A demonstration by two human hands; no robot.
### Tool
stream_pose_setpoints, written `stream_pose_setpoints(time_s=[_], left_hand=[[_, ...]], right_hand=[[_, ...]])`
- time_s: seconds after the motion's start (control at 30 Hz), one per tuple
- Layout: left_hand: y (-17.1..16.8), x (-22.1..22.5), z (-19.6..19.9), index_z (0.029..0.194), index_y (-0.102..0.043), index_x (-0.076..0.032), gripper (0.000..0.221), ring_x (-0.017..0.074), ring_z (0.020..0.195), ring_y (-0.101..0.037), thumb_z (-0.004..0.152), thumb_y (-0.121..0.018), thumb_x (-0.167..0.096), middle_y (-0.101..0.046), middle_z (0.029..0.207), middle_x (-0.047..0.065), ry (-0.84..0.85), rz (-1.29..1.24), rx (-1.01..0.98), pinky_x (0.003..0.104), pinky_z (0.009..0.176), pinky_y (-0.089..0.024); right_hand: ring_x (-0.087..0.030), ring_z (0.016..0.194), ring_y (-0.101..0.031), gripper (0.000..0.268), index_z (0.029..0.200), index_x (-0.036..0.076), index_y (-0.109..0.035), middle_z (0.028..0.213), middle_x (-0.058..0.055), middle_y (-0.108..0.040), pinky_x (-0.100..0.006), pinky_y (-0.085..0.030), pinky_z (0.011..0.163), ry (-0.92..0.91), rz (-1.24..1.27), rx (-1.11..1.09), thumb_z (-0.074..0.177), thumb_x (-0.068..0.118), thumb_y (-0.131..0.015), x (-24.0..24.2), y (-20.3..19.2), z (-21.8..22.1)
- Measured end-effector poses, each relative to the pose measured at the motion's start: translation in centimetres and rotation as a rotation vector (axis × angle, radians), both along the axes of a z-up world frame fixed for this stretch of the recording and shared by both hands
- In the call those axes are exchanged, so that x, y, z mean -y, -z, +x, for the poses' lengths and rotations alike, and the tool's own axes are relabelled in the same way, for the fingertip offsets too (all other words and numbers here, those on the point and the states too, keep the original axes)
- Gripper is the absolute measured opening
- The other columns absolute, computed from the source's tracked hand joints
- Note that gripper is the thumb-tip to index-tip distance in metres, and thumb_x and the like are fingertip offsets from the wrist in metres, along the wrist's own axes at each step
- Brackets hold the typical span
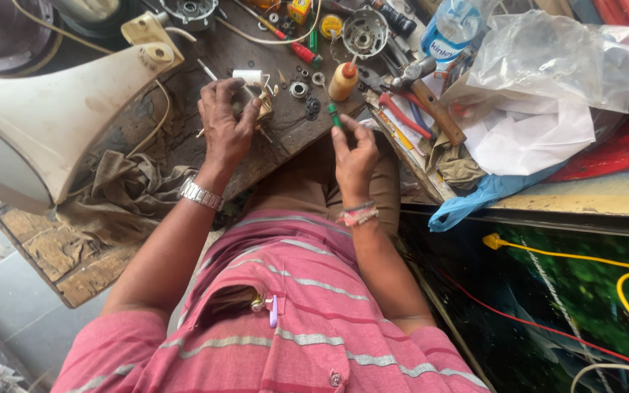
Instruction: The person sits at a cluttered workbench and repairs a cylindrical electrical component, likely a motor or generator. They use a screwdriver to adjust parts, a hammer to tap the shaft, and a cloth to wipe the component, then reassemble small parts by hand.
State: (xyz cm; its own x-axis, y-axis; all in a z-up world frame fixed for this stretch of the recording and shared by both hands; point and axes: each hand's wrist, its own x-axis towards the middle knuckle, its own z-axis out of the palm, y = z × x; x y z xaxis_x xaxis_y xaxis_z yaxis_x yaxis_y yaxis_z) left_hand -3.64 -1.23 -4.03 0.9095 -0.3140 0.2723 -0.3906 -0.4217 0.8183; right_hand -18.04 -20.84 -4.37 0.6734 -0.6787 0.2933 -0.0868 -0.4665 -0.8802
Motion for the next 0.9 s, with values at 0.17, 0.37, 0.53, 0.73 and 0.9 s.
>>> stream_pose_setpoints(time_s=[0.17,0.37,0.53,0.73,0.9], left_hand=[[0.2,-0.4,-0.1,0.137,-0.056,-0.011,0.037,0.0317,0.126,-0.046,0.105,-0.071,-0.024,-0.048,0.136,0.015,0.025,0.015,-0.011,0.045,0.108,-0.044],[0.5,-1.0,0.0,0.138,-0.055,-0.01,0.038,0.0323,0.128,-0.048,0.105,-0.07,-0.021,-0.048,0.137,0.015,0.033,0.031,0.039,0.046,0.111,-0.042],[0.6,-0.9,-0.2,0.138,-0.055,-0.01,0.039,0.0329,0.127,-0.048,0.104,-0.071,-0.02,-0.048,0.138,0.016,0.035,0.014,0.041,0.045,0.11,-0.043],[0.5,-1.0,-0.2,0.137,-0.056,-0.009,0.039,0.0323,0.127,-0.048,0.103,-0.071,-0.019,-0.049,0.138,0.015,0.031,0.009,0.058,0.045,0.11,-0.044],[0.5,-1.0,-0.2,0.137,-0.056,-0.01,0.038,0.0311,0.128,-0.048,0.104,-0.071,-0.02,-0.049,0.138,0.014,0.034,0.015,0.056,0.045,0.11,-0.045]], right_hand=[[-0.006,0.076,-0.064,0.025,0.117,-0.002,-0.073,0.104,-0.003,-0.07,-0.019,-0.057,0.062,-0.242,0.607,0.045,0.093,0.002,-0.075,-4.0,-0.6,-1.2],[-0.006,0.082,-0.065,0.025,0.117,0.0,-0.075,0.106,-0.004,-0.068,-0.021,-0.059,0.064,-0.284,0.5,-0.023,0.093,0.006,-0.076,-4.9,-0.8,-0.3],[-0.007,0.081,-0.066,0.024,0.116,0.0,-0.075,0.107,-0.004,-0.067,-0.021,-0.06,0.065,-0.312,0.464,-0.043,0.094,0.007,-0.075,-5.4,-1.0,-0.1],[-0.007,0.079,-0.067,0.025,0.117,0.0,-0.075,0.106,-0.005,-0.068,-0.021,-0.061,0.065,-0.302,0.445,-0.062,0.093,0.007,-0.076,-5.6,-0.9,0.4],[-0.006,0.079,-0.067,0.024,0.116,0.001,-0.075,0.106,-0.004,-0.068,-0.021,-0.061,0.064,-0.295,0.444,-0.073,0.093,0.008,-0.076,-5.5,-0.9,0.4]])
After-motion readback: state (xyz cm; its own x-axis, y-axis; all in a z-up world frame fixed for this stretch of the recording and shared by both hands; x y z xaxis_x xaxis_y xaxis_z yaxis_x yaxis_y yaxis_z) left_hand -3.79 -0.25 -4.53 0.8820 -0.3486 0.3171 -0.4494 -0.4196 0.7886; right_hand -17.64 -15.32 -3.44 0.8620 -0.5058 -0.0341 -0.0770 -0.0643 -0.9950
